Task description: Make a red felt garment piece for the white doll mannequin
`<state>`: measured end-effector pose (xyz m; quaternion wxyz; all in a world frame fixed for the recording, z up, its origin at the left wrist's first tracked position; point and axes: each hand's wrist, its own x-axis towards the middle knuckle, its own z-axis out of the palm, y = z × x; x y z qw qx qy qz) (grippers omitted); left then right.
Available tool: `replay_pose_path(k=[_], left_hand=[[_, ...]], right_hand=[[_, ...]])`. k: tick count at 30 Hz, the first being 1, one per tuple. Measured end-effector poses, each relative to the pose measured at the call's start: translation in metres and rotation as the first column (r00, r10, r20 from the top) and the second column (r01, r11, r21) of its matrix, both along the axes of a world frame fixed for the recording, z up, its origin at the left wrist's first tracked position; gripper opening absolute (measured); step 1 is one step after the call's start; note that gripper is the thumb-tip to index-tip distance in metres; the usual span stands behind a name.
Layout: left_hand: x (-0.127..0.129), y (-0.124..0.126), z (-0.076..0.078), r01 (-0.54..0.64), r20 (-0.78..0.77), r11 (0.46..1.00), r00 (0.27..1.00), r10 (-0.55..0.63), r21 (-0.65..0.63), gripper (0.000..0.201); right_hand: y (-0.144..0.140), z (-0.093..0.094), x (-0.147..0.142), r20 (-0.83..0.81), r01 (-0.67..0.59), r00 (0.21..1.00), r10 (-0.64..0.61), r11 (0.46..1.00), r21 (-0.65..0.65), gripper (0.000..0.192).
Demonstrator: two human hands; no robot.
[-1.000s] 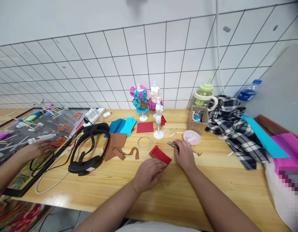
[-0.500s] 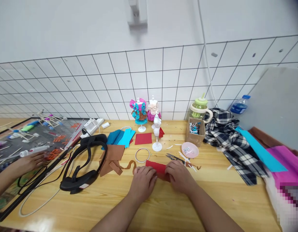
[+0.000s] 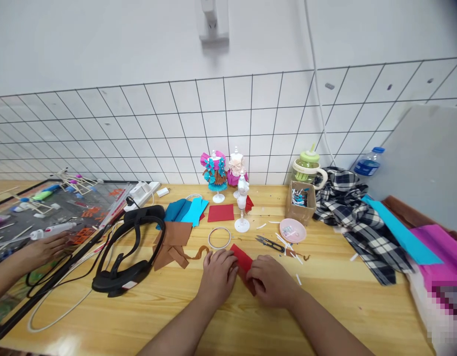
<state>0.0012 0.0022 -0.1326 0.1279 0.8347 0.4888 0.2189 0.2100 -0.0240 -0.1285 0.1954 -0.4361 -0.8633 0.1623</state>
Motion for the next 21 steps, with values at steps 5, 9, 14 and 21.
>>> replay_pose_path(k=[5, 9, 14, 21], left_hand=[[-0.005, 0.003, -0.007, 0.135, 0.086, 0.990, 0.988, -0.132, -0.036, 0.035], [-0.005, 0.003, -0.007, 0.253, 0.110, 0.966, 0.963, -0.246, -0.051, 0.033], [-0.003, 0.005, -0.004, 0.027, 0.115, 0.999, 0.993, -0.023, -0.026, 0.024], [0.001, 0.011, 0.006, -0.089, -0.064, 0.986, 0.995, 0.081, -0.138, 0.022]], right_hand=[[-0.001, 0.002, -0.003, -0.090, 0.028, 0.996, -0.027, 0.999, 0.015, 0.025], [0.004, 0.000, -0.001, -0.035, 0.064, 0.997, -0.063, 0.997, 0.053, 0.023], [0.001, 0.001, -0.007, 0.098, 0.061, 0.993, -0.067, 0.996, 0.060, 0.018], [0.010, 0.003, -0.009, 0.039, 0.225, 0.973, -0.227, 0.973, 0.040, 0.019]])
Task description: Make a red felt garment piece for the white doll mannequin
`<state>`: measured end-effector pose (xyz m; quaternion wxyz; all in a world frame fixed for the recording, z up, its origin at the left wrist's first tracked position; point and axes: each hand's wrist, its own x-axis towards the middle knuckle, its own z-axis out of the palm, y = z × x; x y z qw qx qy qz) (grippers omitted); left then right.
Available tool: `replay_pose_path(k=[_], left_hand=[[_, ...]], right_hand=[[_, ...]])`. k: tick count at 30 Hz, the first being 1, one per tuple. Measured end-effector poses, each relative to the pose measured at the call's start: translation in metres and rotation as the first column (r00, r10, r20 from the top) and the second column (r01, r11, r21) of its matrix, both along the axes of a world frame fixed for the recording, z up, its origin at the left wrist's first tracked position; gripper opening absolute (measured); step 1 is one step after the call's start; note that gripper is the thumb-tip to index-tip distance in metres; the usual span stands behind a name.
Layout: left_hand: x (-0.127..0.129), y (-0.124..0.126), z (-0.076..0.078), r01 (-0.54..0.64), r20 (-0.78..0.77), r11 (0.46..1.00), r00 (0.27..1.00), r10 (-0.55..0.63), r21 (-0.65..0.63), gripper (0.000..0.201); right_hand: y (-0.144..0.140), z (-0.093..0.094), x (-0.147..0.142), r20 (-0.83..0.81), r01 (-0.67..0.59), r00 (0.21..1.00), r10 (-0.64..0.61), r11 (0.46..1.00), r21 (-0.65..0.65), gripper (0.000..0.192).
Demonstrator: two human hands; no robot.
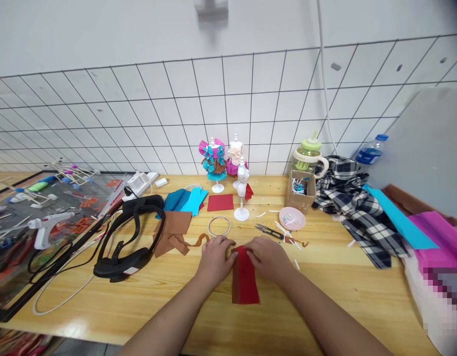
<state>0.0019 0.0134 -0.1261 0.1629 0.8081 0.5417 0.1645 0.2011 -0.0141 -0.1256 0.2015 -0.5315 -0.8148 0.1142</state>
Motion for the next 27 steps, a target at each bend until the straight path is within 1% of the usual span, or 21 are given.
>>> replay_pose_path(k=[2, 4, 7, 12, 15, 18, 21, 23, 24, 26, 27], left_hand=[[0.002, 0.005, 0.008, 0.020, -0.034, 0.999, 0.999, -0.022, -0.046, 0.023], [0.004, 0.010, 0.013, 0.032, -0.049, 0.997, 0.998, -0.035, -0.076, 0.023], [0.007, 0.017, 0.015, 0.048, -0.036, 0.995, 0.998, -0.051, -0.088, 0.017], [0.010, 0.017, 0.007, 0.081, 0.019, 0.993, 0.997, -0.079, -0.087, 0.010], [0.010, 0.014, 0.003, 0.085, 0.050, 0.993, 0.995, -0.081, -0.086, 0.009], [0.011, 0.013, 0.001, 0.070, 0.068, 0.995, 0.996, -0.065, -0.074, 0.009], [0.010, 0.012, 0.002, 0.078, 0.078, 0.995, 0.994, -0.073, -0.064, 0.010], [0.006, 0.014, 0.005, 0.084, 0.097, 0.996, 0.992, -0.082, -0.021, 0.013], [0.003, 0.016, 0.006, 0.073, 0.100, 0.997, 0.992, -0.075, 0.022, 0.016], [-0.006, 0.021, 0.009, 0.021, 0.069, 0.991, 0.997, -0.030, 0.130, 0.020], [-0.011, 0.025, 0.010, -0.011, 0.030, 0.985, 1.000, 0.006, 0.174, 0.021]], right_hand=[[0.007, -0.004, 0.001, -0.017, 0.116, 0.993, -0.116, 0.993, -0.020, 0.022], [0.012, -0.009, 0.002, -0.033, 0.154, 0.987, -0.156, 0.986, -0.061, 0.025], [0.013, -0.013, 0.001, -0.099, 0.170, 0.979, -0.179, 0.981, -0.092, 0.019], [0.011, -0.011, 0.000, -0.185, 0.173, 0.963, -0.197, 0.975, -0.137, 0.016], [0.012, -0.011, 0.000, -0.198, 0.185, 0.956, -0.215, 0.970, -0.159, 0.012], [0.014, -0.012, 0.000, -0.189, 0.190, 0.958, -0.218, 0.970, -0.154, 0.007], [0.013, -0.014, 0.002, -0.220, 0.163, 0.957, -0.191, 0.977, -0.138, 0.010], [0.013, -0.016, 0.004, -0.241, 0.129, 0.958, -0.156, 0.984, -0.126, 0.016], [0.013, -0.018, 0.005, -0.245, 0.111, 0.960, -0.137, 0.987, -0.118, 0.018], [0.012, -0.020, 0.006, -0.250, 0.086, 0.962, -0.106, 0.992, -0.090, 0.021], [0.012, -0.021, 0.007, -0.258, 0.080, 0.961, -0.096, 0.994, -0.071, 0.022]])
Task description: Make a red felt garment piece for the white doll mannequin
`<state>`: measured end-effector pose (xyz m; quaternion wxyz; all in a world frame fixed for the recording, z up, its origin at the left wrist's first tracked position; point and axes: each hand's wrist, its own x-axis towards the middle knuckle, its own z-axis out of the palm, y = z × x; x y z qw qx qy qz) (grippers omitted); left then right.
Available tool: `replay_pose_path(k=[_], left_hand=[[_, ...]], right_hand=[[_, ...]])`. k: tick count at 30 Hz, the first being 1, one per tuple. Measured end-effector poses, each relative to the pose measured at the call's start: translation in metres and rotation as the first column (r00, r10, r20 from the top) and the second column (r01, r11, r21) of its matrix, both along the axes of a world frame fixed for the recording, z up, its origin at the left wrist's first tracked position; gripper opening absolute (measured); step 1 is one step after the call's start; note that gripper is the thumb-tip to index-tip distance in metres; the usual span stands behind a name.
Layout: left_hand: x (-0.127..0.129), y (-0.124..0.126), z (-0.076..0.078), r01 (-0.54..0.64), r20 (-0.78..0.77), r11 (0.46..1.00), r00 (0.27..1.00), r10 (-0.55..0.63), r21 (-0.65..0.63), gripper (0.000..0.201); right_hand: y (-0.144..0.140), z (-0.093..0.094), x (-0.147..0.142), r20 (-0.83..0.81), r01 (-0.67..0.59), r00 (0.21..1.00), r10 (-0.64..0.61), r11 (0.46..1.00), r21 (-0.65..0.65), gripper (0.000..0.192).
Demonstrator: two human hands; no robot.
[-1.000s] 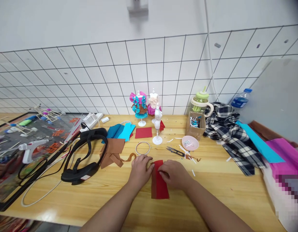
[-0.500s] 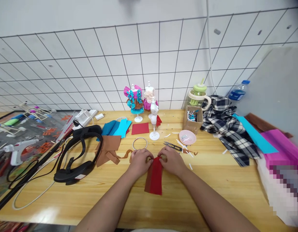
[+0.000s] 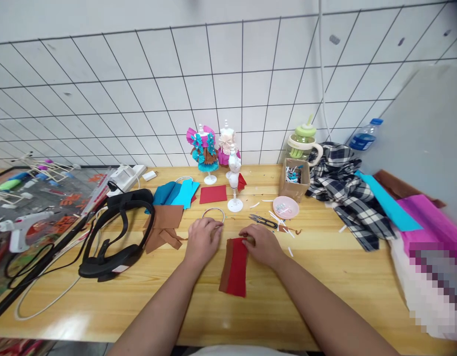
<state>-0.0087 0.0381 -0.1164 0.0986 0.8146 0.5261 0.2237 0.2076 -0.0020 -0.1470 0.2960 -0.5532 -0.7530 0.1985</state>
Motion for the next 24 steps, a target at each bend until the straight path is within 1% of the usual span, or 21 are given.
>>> replay_pose_path(k=[1, 3, 5, 6, 8, 9, 10, 11, 12, 13, 14, 15, 16, 18, 19, 21, 23, 24], left_hand=[[-0.004, 0.004, 0.001, -0.032, -0.046, 0.999, 0.998, 0.033, 0.018, 0.020], [-0.010, 0.009, 0.001, -0.069, -0.103, 0.998, 0.992, 0.067, -0.007, 0.015], [-0.010, 0.010, 0.001, -0.054, -0.076, 0.998, 0.996, 0.050, -0.041, 0.010], [-0.007, 0.008, 0.001, -0.025, -0.025, 0.999, 0.999, 0.024, -0.047, 0.010], [0.000, -0.002, 0.004, 0.048, 0.140, 0.998, 0.989, -0.042, -0.042, 0.010], [0.005, -0.009, 0.006, 0.088, 0.243, 0.994, 0.967, -0.072, -0.057, 0.012], [0.009, -0.016, 0.009, 0.116, 0.353, 0.990, 0.932, -0.080, -0.083, 0.013], [0.013, -0.024, 0.012, 0.181, 0.449, 0.971, 0.889, -0.095, -0.153, 0.014], [0.016, -0.030, 0.016, 0.266, 0.545, 0.939, 0.831, -0.108, -0.220, 0.015], [0.018, -0.036, 0.021, 0.350, 0.628, 0.897, 0.770, -0.112, -0.269, 0.015], [0.019, -0.041, 0.025, 0.407, 0.671, 0.865, 0.732, -0.117, -0.293, 0.015], [0.019, -0.045, 0.029, 0.444, 0.687, 0.844, 0.715, -0.130, -0.302, 0.015], [0.019, -0.047, 0.032, 0.479, 0.681, 0.825, 0.713, -0.166, -0.301, 0.016], [0.017, -0.048, 0.034, 0.519, 0.623, 0.809, 0.738, -0.260, -0.278, 0.019], [0.016, -0.048, 0.033, 0.527, 0.586, 0.812, 0.750, -0.307, -0.249, 0.022], [0.014, -0.045, 0.025, 0.524, 0.533, 0.836, 0.760, -0.372, -0.164, 0.026], [0.014, -0.041, 0.016, 0.503, 0.495, 0.858, 0.774, -0.395, -0.101, 0.026], [0.014, -0.039, 0.012, 0.491, 0.474, 0.869, 0.782, -0.405, -0.067, 0.026]], right_hand=[[0.000, -0.001, 0.000, -0.013, 0.000, 1.000, 0.000, 1.000, 0.022, 0.023], [0.000, -0.002, 0.001, -0.055, 0.012, 0.998, -0.008, 0.998, 0.065, 0.024], [-0.001, 0.001, 0.001, -0.099, 0.040, 0.995, -0.028, 0.992, 0.117, 0.023], [-0.003, 0.005, 0.001, -0.124, 0.062, 0.991, -0.044, 0.987, 0.146, 0.023], [-0.008, 0.016, -0.003, -0.177, 0.104, 0.982, -0.070, 0.975, 0.195, 0.031], [-0.011, 0.023, -0.005, -0.216, 0.109, 0.974, -0.067, 0.976, 0.189, 0.042], [-0.014, 0.030, -0.009, -0.251, 0.079, 0.967, -0.033, 0.982, 0.174, 0.052], [-0.018, 0.037, -0.012, -0.276, 0.047, 0.961, 0.000, 0.985, 0.166, 0.059], [-0.022, 0.044, -0.016, -0.297, 0.031, 0.955, 0.021, 0.985, 0.167, 0.061], [-0.025, 0.049, -0.020, -0.311, 0.042, 0.950, 0.013, 0.985, 0.169, 0.060], [-0.028, 0.053, -0.023, -0.309, 0.053, 0.951, 0.001, 0.985, 0.164, 0.058], [-0.030, 0.055, -0.026, -0.311, 0.055, 0.950, -0.003, 0.986, 0.160, 0.060], [-0.032, 0.056, -0.027, -0.315, 0.054, 0.949, -0.001, 0.986, 0.158, 0.061], [-0.034, 0.056, -0.029, -0.351, 0.051, 0.936, 0.003, 0.989, 0.142, 0.062], [-0.034, 0.054, -0.029, -0.392, 0.053, 0.920, 0.001, 0.991, 0.126, 0.060], [-0.035, 0.051, -0.028, -0.505, 0.041, 0.863, 0.001, 0.997, 0.073, 0.054], [-0.035, 0.046, -0.025, -0.595, -0.012, 0.803, 0.026, 1.000, 0.027, 0.048], [-0.035, 0.043, -0.024, -0.607, -0.034, 0.793, 0.044, 0.999, 0.027, 0.047]])
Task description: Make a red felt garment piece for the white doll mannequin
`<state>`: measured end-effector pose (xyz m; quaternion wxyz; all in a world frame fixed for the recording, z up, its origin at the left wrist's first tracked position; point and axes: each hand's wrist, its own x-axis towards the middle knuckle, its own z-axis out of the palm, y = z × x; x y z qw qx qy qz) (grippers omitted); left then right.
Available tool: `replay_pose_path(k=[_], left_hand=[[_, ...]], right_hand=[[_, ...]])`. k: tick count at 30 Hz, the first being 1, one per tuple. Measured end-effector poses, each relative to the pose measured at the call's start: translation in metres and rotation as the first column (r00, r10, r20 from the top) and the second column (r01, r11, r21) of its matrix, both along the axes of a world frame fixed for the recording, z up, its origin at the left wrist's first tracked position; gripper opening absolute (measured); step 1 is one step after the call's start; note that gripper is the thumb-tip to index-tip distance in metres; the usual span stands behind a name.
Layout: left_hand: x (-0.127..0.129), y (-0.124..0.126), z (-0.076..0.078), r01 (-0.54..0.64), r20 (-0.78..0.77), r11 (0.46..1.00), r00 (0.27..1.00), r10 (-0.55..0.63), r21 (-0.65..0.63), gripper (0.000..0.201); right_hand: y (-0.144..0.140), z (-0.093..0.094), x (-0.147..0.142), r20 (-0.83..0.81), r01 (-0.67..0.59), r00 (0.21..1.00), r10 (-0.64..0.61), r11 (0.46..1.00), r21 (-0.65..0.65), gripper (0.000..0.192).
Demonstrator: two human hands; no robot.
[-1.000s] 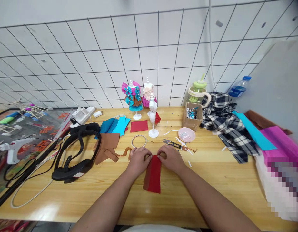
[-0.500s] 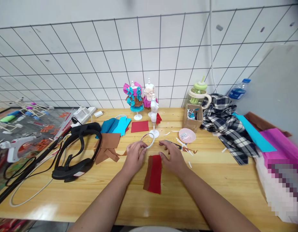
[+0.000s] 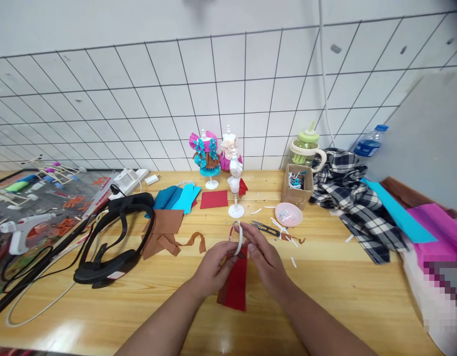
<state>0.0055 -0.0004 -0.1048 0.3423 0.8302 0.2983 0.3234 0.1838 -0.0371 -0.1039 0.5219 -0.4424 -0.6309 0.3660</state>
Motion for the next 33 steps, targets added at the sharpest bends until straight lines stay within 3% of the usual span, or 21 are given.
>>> replay_pose_path(k=[4, 8, 13, 15, 21, 28, 33], left_hand=[[0.002, 0.008, -0.010, 0.032, -0.027, 0.983, 0.999, -0.028, 0.179, 0.023], [0.003, 0.012, -0.014, 0.037, -0.077, 0.978, 0.997, -0.022, 0.205, 0.023], [0.004, 0.015, -0.016, -0.031, -0.098, 0.959, 0.993, 0.060, 0.281, 0.020], [0.003, 0.014, -0.017, -0.027, -0.102, 0.949, 0.993, 0.062, 0.314, 0.019], [0.004, 0.010, -0.015, 0.097, -0.199, 0.953, 0.979, -0.040, 0.287, 0.029], [0.007, 0.009, -0.006, 0.122, -0.183, 0.952, 0.981, -0.072, 0.279, 0.031], [0.006, 0.007, -0.006, 0.131, -0.287, 0.935, 0.957, -0.033, 0.329, 0.025]], right_hand=[[0.001, -0.013, 0.007, 0.191, 0.058, 0.978, -0.084, 0.989, 0.136, 0.059], [0.007, -0.022, 0.011, 0.355, 0.098, 0.914, -0.194, 0.958, 0.269, 0.047], [0.009, -0.022, 0.010, 0.358, 0.136, 0.893, -0.272, 0.922, 0.363, 0.031], [0.006, -0.019, 0.009, 0.355, 0.130, 0.895, -0.271, 0.919, 0.373, 0.032], [-0.004, -0.014, 0.006, 0.304, 0.152, 0.913, -0.273, 0.918, 0.366, 0.058], [-0.003, -0.014, 0.003, 0.288, 0.129, 0.928, -0.237, 0.929, 0.347, 0.042], [-0.004, -0.011, 0.006, 0.305, 0.088, 0.935, -0.181, 0.951, 0.297, 0.037]])
